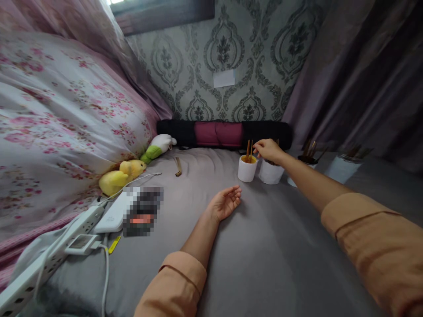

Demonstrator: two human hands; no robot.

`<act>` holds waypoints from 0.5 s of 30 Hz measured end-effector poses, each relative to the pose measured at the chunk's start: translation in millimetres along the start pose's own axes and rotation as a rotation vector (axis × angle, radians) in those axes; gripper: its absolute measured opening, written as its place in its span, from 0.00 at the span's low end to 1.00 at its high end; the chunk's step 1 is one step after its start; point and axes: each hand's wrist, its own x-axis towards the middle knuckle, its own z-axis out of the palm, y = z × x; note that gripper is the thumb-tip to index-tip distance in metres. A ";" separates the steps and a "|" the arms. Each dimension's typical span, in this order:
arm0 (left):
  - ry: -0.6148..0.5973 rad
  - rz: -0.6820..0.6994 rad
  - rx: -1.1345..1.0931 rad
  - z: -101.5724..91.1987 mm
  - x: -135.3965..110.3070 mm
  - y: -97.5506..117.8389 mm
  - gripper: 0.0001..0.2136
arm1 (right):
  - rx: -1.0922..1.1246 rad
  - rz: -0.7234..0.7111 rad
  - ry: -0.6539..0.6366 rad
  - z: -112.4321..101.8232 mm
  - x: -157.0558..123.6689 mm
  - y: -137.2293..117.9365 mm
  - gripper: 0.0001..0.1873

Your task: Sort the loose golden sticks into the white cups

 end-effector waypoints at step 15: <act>-0.012 -0.004 -0.002 0.8 -0.1 -0.1 0.06 | 0.015 0.006 0.028 -11.2 -8.5 -3.0 0.10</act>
